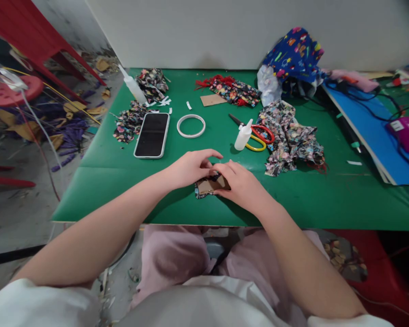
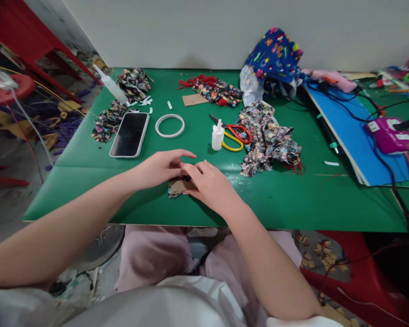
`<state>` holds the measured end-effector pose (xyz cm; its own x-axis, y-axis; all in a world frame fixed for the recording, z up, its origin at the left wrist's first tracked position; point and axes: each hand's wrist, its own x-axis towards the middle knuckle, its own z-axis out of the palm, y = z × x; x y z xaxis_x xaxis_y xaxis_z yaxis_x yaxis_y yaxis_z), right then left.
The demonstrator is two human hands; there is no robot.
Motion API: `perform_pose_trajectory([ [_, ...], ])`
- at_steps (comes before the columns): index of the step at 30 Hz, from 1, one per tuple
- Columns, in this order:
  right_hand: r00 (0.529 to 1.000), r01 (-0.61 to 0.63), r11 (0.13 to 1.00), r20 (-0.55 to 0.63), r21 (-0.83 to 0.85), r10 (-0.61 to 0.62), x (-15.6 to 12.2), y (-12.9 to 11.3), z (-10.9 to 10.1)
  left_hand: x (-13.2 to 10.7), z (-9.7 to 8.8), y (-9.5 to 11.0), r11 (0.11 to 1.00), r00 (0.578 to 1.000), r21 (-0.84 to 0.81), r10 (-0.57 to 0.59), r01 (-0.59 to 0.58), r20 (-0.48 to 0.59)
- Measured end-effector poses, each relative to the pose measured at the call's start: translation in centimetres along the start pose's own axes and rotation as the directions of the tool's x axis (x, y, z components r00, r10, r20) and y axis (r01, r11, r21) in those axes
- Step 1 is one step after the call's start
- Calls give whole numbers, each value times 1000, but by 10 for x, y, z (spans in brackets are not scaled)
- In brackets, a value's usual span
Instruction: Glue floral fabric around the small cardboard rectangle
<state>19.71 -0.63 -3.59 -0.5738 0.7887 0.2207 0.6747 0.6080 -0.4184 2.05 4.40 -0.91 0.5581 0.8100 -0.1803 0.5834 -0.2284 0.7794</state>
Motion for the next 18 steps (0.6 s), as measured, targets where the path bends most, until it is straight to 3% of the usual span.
perform_pose_trajectory([
  [5,998,40,999,-37,-31,-41,1,-5,-9,3,-1,-5,960,992,-254,-101,116,71],
  [8,983,41,998,-183,57,-30,-2,-5,-22,-4,-3,-9,892,989,-430,-148,140,14],
  [10,924,-41,976,-365,214,119,-4,-2,-25,-12,-4,-9,853,976,-509,-191,115,-100],
  [11,867,-110,937,-429,331,253,-5,0,-24,-17,-4,-8,839,961,-537,-215,92,-172],
  [12,802,-183,866,-438,465,405,-6,2,-21,-21,-4,-5,827,940,-558,-238,65,-243],
  [13,745,-251,759,-381,601,548,-6,4,-17,-26,-2,-2,814,913,-579,-260,32,-314],
  [14,717,-302,629,-264,716,645,-5,4,-12,-30,0,2,800,883,-600,-278,-5,-378],
  [16,736,-349,398,-15,848,677,-2,1,-4,-37,8,11,765,830,-639,-303,-81,-468],
  [18,763,-347,259,110,902,637,2,-6,0,-41,17,19,731,805,-669,-315,-132,-503],
])
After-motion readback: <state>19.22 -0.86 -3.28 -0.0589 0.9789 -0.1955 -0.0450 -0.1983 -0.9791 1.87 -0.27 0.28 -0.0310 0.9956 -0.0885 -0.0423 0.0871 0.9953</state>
